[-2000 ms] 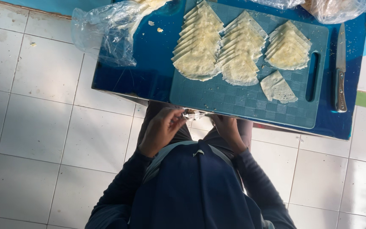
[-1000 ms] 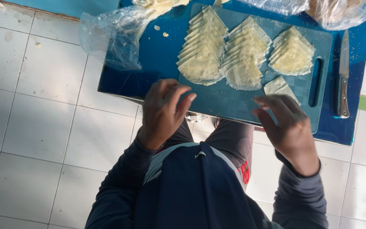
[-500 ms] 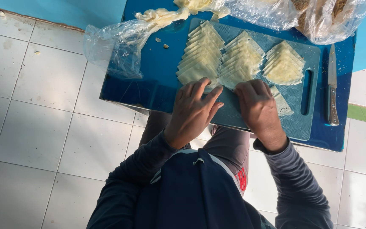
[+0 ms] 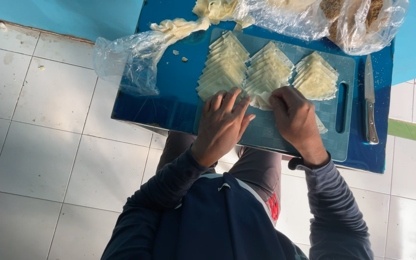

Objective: The person folds triangular pastry pockets from thin pastry sheets on a cutting board, spoons a brown filling from a plastic bag into each wrapper, and folds and seals them into triangular shapes, arranging the finished pastries in rows on the board.

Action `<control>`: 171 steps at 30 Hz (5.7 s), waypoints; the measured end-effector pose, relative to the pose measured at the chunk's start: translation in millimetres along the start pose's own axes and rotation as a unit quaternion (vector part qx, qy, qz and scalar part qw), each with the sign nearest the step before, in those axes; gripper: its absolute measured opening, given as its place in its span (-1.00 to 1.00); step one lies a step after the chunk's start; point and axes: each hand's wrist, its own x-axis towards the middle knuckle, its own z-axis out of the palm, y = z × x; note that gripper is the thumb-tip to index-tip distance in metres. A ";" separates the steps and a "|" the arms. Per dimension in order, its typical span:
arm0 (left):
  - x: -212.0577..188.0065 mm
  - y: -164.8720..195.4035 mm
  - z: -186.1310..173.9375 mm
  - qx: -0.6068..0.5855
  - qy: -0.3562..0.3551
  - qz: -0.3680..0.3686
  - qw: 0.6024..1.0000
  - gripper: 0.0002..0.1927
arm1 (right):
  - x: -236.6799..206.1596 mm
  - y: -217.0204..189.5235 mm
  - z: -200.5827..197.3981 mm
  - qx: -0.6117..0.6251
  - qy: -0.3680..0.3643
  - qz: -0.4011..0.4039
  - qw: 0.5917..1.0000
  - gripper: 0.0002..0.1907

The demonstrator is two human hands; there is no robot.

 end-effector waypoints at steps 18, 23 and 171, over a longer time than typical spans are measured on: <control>-20.8 11.0 -33.6 -0.279 0.017 -0.070 0.958 -0.59 | -53.8 -48.1 16.3 -0.158 0.035 -0.135 0.978 -0.70; -23.8 6.1 -32.1 -0.238 -0.001 -0.065 0.969 -0.62 | -60.9 -60.7 16.7 -0.180 0.033 -0.161 0.970 -0.61; -28.6 1.3 -42.5 -0.283 -0.028 -0.125 0.950 -0.78 | -89.9 -14.7 -16.8 -0.167 0.012 -0.204 0.965 -0.57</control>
